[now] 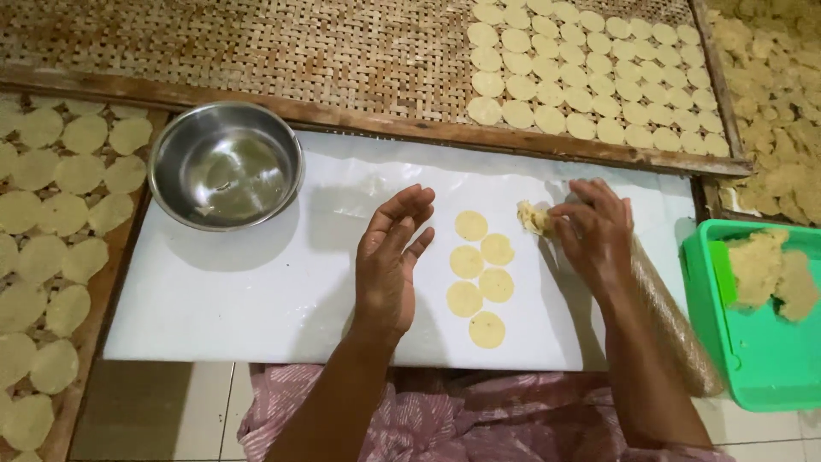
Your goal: Preparing small round dough pieces and placing them onto a bamboo drying rack.
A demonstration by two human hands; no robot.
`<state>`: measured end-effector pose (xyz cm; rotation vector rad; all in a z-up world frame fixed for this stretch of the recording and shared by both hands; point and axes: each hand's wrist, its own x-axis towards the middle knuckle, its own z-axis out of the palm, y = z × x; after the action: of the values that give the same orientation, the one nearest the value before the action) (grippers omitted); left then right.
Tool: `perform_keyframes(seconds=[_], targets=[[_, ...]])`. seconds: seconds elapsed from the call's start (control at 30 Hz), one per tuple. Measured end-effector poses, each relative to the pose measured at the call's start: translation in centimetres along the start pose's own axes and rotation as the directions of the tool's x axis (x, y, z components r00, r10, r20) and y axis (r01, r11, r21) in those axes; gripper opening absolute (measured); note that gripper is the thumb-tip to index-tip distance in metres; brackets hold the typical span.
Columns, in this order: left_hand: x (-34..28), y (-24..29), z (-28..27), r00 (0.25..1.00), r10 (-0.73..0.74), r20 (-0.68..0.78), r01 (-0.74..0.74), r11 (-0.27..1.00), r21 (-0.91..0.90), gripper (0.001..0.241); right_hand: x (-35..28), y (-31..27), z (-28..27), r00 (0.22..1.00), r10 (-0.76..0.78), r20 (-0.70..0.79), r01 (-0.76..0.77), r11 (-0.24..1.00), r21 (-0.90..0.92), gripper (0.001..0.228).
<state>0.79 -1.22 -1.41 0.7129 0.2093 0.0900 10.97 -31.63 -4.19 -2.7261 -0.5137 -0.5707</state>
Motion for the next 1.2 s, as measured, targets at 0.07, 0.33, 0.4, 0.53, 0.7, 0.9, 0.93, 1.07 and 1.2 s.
perform_keyframes(seconds=[0.07,0.33,0.4,0.53,0.7,0.9,0.93,1.07,1.2], targets=[[-0.2,-0.1,-0.2,1.0,-0.009,-0.017,0.008,1.0,-0.008,0.037,0.4,0.5,0.7,0.992,-0.025,0.122,0.035,0.996,-0.082,0.015],[0.2,-0.6,-0.4,1.0,0.0,-0.007,0.0,1.0,-0.026,0.039,1.5,-1.5,-1.0,0.963,0.128,0.238,-0.129,0.992,-0.012,0.014],[0.1,-0.6,-0.4,1.0,0.002,-0.011,-0.002,1.0,-0.02,0.039,1.3,-1.6,-1.0,0.94,0.144,0.31,-0.148,0.989,-0.009,0.01],[0.0,-0.5,-0.4,1.0,0.013,-0.003,-0.013,0.999,-0.033,0.039,0.4,-1.2,-0.7,0.98,0.002,0.198,0.017,0.995,-0.097,0.025],[0.2,-0.6,-0.5,1.0,0.021,0.004,-0.02,0.999,-0.05,0.039,0.9,-3.1,-1.1,0.981,-0.173,0.088,0.188,0.957,-0.22,0.03],[0.4,-0.7,-0.6,0.999,-0.012,-0.033,0.011,0.999,-0.03,0.039,1.9,-8.3,0.0,0.959,0.045,0.281,-0.142,0.932,0.335,0.02],[0.4,-0.6,-0.6,1.0,-0.005,-0.031,0.005,1.0,-0.03,0.039,2.3,-9.1,-0.3,0.95,0.019,0.311,-0.127,0.935,0.332,0.022],[0.3,-0.6,-0.8,1.0,0.02,-0.011,-0.021,0.999,-0.045,0.038,2.8,-10.0,0.4,0.939,-0.021,0.342,-0.032,0.988,0.15,0.023],[0.6,-0.8,-0.8,0.999,0.034,-0.018,-0.035,0.997,-0.062,0.037,2.2,-10.5,1.0,0.94,-0.021,0.34,-0.008,0.997,0.083,0.018]])
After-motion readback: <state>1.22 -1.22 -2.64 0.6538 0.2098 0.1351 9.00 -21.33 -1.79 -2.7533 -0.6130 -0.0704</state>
